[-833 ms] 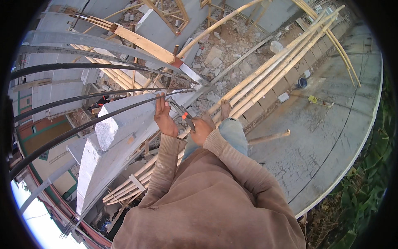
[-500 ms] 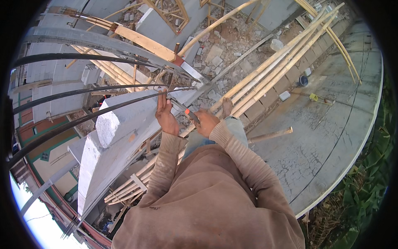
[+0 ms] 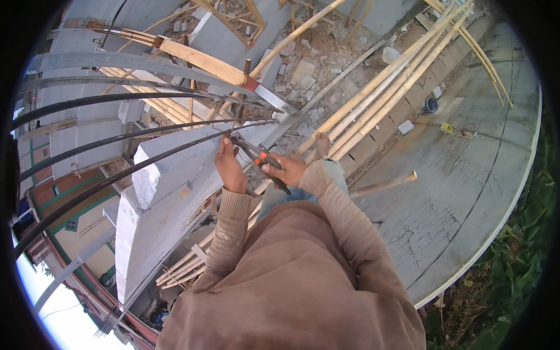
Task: The person ties metal rebar together with wire using a pair of pliers on a construction site.
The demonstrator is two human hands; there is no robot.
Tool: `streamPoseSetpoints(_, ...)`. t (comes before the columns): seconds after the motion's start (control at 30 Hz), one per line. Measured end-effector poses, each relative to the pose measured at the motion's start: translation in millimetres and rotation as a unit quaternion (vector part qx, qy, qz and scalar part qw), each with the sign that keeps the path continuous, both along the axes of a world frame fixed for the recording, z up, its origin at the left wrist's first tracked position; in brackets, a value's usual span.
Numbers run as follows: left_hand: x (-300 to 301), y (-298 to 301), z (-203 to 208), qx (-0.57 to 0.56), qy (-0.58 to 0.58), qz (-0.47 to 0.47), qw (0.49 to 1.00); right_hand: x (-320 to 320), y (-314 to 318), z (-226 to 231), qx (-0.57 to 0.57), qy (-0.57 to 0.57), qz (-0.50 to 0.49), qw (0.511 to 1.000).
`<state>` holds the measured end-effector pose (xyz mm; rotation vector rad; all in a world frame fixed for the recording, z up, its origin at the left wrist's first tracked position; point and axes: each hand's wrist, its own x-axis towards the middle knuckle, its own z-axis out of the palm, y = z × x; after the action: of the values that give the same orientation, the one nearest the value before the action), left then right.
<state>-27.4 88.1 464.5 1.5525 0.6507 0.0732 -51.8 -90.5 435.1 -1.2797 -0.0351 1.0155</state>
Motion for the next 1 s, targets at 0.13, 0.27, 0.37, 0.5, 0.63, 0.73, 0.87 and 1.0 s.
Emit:
streamPoseSetpoints(0.13,-12,5,30,0.077,-0.016,-0.083,0.993,6,-10,-1,0.143,0.185,-0.015,0.972)
streamPoseSetpoints(0.27,-6,24,25,-0.029,0.094,-0.091,0.991,-5,-13,-20,0.259,0.23,-0.026,0.938)
streamPoseSetpoints(0.37,5,26,-14,-0.176,0.026,-0.026,0.984,-9,-12,-19,0.265,0.179,-0.008,0.947)
streamPoseSetpoints(0.5,12,-8,-20,-0.164,-0.014,0.039,0.986,2,-14,3,0.147,0.081,-0.023,0.986)
streamPoseSetpoints(0.63,20,-1,-22,-0.225,0.01,0.046,0.973,-15,-5,5,-0.042,-0.159,-0.065,0.984)
streamPoseSetpoints(0.73,16,10,-34,-0.243,-0.015,0.022,0.97,-24,-7,8,-0.147,-0.231,-0.067,0.959)
streamPoseSetpoints(0.87,11,11,-45,-0.292,-0.057,0.02,0.955,-24,-6,23,-0.244,-0.252,-0.03,0.936)
streamPoseSetpoints(1.0,12,12,-51,-0.303,-0.078,0.034,0.949,-16,13,28,-0.229,-0.16,0.005,0.96)
